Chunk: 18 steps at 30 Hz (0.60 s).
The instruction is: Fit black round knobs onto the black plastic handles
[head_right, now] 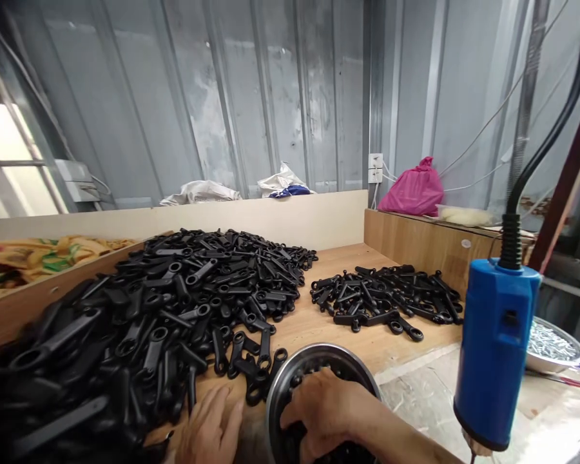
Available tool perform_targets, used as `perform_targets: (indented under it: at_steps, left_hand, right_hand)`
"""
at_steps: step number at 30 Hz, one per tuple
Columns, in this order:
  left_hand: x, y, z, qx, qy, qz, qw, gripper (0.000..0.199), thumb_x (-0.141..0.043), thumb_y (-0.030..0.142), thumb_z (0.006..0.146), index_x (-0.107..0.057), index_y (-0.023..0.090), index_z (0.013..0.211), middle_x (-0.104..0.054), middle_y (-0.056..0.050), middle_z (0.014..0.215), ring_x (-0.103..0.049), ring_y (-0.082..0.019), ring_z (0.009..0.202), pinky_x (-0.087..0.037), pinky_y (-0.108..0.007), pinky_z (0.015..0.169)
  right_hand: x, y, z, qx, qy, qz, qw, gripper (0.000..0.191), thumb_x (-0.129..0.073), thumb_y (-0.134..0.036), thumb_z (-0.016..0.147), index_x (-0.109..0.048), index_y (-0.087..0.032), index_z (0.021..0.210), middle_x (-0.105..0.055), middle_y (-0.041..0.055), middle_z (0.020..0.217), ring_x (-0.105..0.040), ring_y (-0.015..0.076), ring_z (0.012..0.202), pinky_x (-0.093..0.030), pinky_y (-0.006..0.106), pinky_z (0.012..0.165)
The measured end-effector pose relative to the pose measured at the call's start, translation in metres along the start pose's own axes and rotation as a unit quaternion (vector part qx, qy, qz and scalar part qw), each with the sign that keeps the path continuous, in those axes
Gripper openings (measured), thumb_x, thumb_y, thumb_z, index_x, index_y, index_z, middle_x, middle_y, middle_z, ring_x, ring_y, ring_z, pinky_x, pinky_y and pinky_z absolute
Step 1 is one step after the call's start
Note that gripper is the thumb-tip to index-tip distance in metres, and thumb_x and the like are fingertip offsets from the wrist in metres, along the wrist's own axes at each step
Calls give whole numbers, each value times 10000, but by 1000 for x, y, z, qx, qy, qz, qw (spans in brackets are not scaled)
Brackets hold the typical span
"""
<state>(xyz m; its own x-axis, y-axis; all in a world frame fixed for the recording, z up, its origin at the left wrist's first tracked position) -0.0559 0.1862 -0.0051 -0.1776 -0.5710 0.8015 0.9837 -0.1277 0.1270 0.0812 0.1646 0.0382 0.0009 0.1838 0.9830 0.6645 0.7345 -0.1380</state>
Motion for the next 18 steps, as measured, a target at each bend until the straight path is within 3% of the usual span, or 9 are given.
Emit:
perform_targets:
  at_steps: [3,7,10,13,15,16,18]
  left_hand:
    - [10,-8,8,61,-37,18,997,341,-367,221,807,-650,117,967,-698,-120,1016,-644,-232,948,-521,-332,788]
    - [19,1,30,83,-102,27,991,335,-353,160,791,-648,179,949,-720,-48,939,-664,-160,856,-502,-229,706]
    - [17,17,51,54,-134,44,988,408,-348,77,740,-662,212,963,-698,-53,977,-625,-193,934,-473,-281,760]
    - [0,34,62,-5,-168,52,984,502,-360,6,666,-690,294,913,-634,-22,1147,-497,-266,1138,-422,-376,851]
    - [-14,38,62,-29,-187,53,981,529,-359,-19,638,-691,293,908,-602,-19,1206,-436,-306,1198,-403,-434,871]
    - [-20,38,61,-36,-191,52,979,540,-355,-30,623,-685,281,917,-609,-22,1193,-423,-312,1209,-395,-451,882]
    - [-23,34,59,-47,-188,51,980,529,-355,-42,601,-674,256,901,-648,-14,1112,-424,-290,1209,-386,-440,904]
  right_hand:
    - [-13,1,12,-22,4,-44,999,345,-688,-245,556,-708,-184,894,-722,130,819,-651,314,723,-412,317,536]
    - [-28,16,22,-24,25,18,999,255,-651,-46,439,-711,-173,651,-700,69,613,-615,243,558,-362,264,483]
    - [-20,30,14,-32,84,70,993,211,-584,-25,506,-689,-183,597,-674,29,568,-594,196,559,-354,249,511]
    - [2,40,-1,-39,150,130,979,138,-563,-142,657,-688,-195,682,-685,22,673,-599,181,659,-375,246,571]
    - [19,48,-10,-35,192,244,950,163,-506,-207,741,-669,-192,737,-668,15,704,-583,153,650,-384,231,569]
    - [24,53,-13,-34,207,335,919,179,-483,-243,765,-650,-185,733,-644,5,670,-561,131,594,-380,215,530]
    - [28,66,-16,-29,224,533,815,230,-485,-348,771,-604,-171,686,-567,-22,550,-479,91,449,-333,180,415]
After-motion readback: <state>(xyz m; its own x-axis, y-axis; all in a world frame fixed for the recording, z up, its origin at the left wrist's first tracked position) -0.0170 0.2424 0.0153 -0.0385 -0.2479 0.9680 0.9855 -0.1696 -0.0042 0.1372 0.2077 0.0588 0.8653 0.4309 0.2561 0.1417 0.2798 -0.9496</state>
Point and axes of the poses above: each hand's wrist, its own z-axis towards the middle knuckle, its own x-axis out of the back of the hand, y = z × x, the point moved 10 cm from there along z, towards the middle knuckle
